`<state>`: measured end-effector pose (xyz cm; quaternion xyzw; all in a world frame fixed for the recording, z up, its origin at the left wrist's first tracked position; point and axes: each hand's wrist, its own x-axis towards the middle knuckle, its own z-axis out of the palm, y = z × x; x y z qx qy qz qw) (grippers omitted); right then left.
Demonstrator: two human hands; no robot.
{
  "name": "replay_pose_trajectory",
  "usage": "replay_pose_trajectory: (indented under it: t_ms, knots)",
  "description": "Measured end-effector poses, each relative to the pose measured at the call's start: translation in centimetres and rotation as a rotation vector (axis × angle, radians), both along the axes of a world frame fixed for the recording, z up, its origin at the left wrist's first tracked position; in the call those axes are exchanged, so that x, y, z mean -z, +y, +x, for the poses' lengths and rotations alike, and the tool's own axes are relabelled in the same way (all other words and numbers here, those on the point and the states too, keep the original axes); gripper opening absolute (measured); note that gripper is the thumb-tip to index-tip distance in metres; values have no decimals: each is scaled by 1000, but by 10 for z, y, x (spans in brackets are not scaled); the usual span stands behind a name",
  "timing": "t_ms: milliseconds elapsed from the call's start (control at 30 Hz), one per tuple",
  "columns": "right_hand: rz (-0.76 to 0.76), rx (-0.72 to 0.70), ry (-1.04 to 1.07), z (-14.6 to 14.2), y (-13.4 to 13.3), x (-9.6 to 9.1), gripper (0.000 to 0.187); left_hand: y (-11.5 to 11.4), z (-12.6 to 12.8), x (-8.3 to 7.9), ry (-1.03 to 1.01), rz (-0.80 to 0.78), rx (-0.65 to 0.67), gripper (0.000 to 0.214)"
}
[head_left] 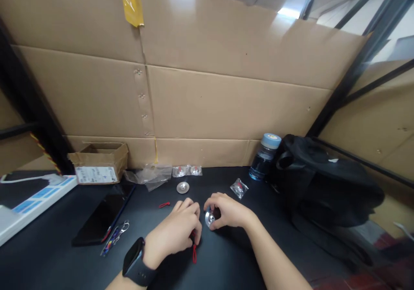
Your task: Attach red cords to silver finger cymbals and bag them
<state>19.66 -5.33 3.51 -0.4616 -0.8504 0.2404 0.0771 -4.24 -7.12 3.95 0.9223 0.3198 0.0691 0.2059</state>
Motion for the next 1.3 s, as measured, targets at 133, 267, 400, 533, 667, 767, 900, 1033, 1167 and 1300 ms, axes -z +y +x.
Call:
replay_pose_trajectory:
  t_ms: [133,267,400,533,667,767,900,1033,1167,1300]
  knots:
    - [28,-22,-14,0,-7,-4,49,-6,15,5,-20,-2,-18,30]
    - [7,-16,-40,1,-11,-6,47,-9,21,9,-32,-20,16,29]
    - [24,-7,-47,-2,-15,-9,38,-13,19,5,-39,-20,35,34]
    - [37,40,-64,-4,-19,-14,41,-17,18,2,-48,-52,146,31]
    - [29,81,-81,-3,-18,-11,36,-15,26,8,-23,-93,152,13]
    - [16,103,-82,-3,-17,-7,32,-12,31,12,4,-88,126,9]
    - [10,84,-80,-7,-19,-7,27,-15,34,10,33,-74,87,13]
    - [14,43,-69,-2,-20,-13,31,-21,30,3,3,-4,20,10]
    - [-66,29,-73,13,-17,-17,49,-21,28,-1,-8,-36,52,17]
    - [-87,45,-81,19,-14,-14,46,-19,33,4,-19,-99,64,14]
